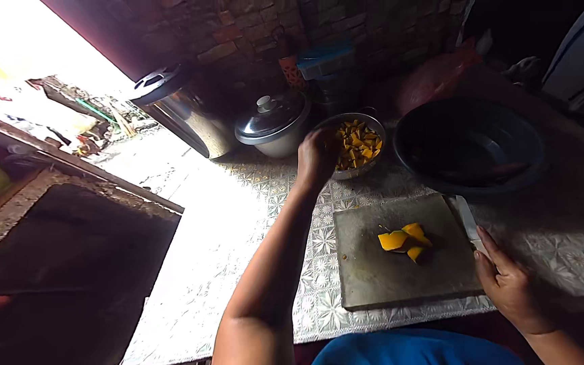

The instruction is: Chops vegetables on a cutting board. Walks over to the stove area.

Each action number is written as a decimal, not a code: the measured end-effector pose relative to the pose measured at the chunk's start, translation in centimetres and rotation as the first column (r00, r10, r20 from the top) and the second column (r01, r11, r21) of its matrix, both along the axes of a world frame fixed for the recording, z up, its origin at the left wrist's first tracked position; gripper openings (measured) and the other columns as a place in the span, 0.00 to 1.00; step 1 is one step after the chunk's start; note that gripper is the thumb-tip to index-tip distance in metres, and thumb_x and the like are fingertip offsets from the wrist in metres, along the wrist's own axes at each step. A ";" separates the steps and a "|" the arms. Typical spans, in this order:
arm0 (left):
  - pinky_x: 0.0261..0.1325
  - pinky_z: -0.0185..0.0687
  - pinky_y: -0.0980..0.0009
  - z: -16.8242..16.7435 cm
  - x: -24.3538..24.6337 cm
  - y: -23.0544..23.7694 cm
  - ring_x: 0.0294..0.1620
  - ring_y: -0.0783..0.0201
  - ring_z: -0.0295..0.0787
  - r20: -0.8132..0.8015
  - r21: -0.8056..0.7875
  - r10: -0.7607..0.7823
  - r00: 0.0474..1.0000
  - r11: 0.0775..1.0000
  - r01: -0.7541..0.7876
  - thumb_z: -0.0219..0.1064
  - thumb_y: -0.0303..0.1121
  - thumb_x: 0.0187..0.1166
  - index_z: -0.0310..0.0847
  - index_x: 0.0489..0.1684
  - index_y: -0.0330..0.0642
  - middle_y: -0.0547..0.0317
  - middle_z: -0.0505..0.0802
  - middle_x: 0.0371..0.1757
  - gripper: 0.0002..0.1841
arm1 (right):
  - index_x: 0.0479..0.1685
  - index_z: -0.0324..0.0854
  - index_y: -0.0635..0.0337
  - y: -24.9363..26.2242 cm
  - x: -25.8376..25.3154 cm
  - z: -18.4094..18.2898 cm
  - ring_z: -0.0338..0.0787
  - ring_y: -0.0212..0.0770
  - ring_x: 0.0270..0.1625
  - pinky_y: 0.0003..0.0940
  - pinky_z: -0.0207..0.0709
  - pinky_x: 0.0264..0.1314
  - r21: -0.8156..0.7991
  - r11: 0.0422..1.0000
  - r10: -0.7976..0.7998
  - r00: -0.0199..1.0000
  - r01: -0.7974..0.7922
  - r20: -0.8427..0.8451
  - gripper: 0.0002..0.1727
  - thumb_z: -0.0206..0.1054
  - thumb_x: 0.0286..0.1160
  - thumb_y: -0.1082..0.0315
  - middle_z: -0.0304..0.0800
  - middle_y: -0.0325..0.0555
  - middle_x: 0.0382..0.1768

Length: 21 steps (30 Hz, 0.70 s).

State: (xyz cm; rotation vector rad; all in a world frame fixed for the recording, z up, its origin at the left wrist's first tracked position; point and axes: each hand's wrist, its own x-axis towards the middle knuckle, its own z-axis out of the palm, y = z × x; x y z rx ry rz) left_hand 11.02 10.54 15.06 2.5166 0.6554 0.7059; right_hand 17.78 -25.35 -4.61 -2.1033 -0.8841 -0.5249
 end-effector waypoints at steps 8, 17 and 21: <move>0.71 0.80 0.47 -0.9 1.7 -3.5 0.67 0.43 0.86 -0.114 0.024 -0.143 0.983 0.989 0.146 0.70 0.34 0.81 0.84 0.67 0.34 0.37 0.87 0.66 0.19 | 0.71 0.84 0.70 -0.2 -0.2 0.1 0.83 0.46 0.17 0.38 0.76 0.23 0.011 1.000 -0.002 1.000 0.002 0.001 0.27 0.55 0.80 0.63 0.94 0.60 0.27; 0.77 0.74 0.50 -11.8 -6.5 -11.2 0.72 0.41 0.81 -0.316 -0.185 -0.516 0.796 0.857 0.482 0.82 0.38 0.64 0.82 0.76 0.44 0.43 0.89 0.68 0.34 | 0.72 0.83 0.70 -0.2 -0.3 0.4 0.84 0.46 0.17 0.41 0.77 0.22 -0.004 1.000 0.009 1.000 -0.009 -0.016 0.27 0.55 0.79 0.63 0.92 0.56 0.24; 0.66 0.83 0.55 -13.0 -7.7 -11.5 0.59 0.45 0.89 -0.239 -0.063 -0.413 0.879 0.910 0.411 0.75 0.35 0.71 0.90 0.58 0.38 0.46 0.94 0.53 0.18 | 0.72 0.82 0.72 -0.2 -0.4 0.4 0.84 0.47 0.17 0.40 0.77 0.23 0.022 1.000 0.016 1.000 -0.016 -0.007 0.27 0.55 0.79 0.64 0.92 0.57 0.25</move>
